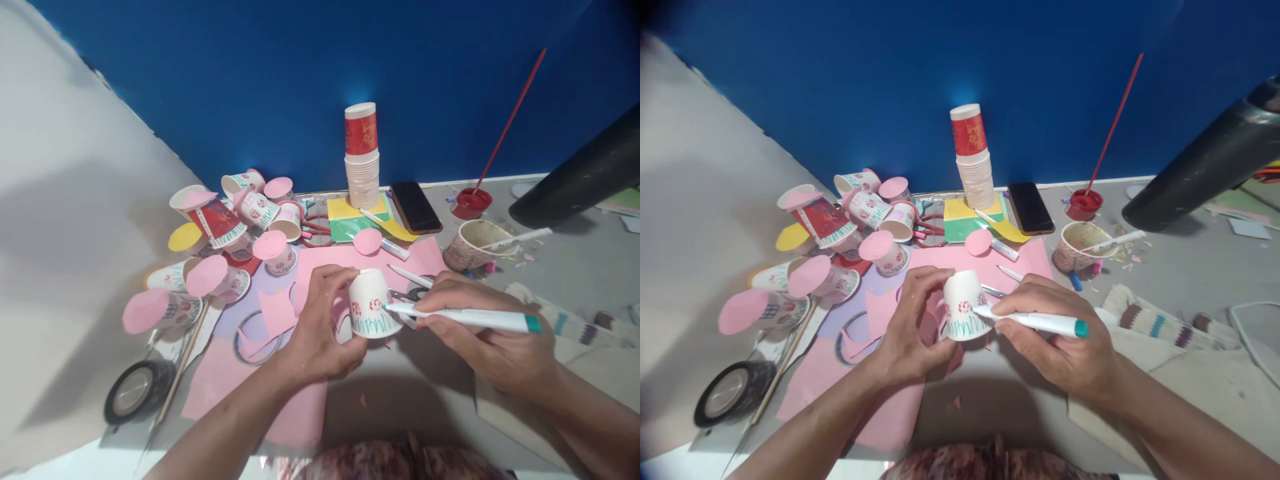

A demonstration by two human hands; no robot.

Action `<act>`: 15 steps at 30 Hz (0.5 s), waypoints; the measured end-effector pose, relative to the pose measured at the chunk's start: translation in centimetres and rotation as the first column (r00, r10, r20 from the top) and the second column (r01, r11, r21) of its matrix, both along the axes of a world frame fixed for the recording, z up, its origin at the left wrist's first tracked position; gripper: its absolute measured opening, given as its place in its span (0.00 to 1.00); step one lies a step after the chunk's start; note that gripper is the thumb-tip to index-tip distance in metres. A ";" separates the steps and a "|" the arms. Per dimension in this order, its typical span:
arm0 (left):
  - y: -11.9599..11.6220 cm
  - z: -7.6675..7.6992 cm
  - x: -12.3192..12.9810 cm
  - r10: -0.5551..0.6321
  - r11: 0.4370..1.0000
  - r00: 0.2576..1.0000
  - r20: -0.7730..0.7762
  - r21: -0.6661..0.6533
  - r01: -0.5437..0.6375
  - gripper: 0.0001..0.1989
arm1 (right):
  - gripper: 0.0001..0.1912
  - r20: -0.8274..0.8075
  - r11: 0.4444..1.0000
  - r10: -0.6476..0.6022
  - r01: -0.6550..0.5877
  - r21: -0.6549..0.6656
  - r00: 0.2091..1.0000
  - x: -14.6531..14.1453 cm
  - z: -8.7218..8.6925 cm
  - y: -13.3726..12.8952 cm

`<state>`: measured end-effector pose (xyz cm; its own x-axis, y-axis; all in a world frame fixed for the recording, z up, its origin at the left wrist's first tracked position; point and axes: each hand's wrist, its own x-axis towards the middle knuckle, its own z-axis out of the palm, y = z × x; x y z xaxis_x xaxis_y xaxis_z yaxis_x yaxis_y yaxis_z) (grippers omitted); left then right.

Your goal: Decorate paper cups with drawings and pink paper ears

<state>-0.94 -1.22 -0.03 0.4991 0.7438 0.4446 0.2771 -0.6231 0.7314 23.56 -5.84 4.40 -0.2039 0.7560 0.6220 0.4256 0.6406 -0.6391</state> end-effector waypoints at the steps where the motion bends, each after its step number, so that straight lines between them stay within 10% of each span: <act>1: 0.0 0.0 0.0 0.000 1.000 1.000 -0.001 -0.001 0.000 0.44 | 0.08 0.003 1.000 0.001 -0.001 -0.001 1.000 0.0 0.1 0.0; 15: 0.0 0.1 0.2 -0.018 1.000 1.000 -0.001 0.012 0.018 0.43 | 0.08 -0.060 0.999 -0.037 0.035 -0.034 0.997 -0.1 -0.4 0.1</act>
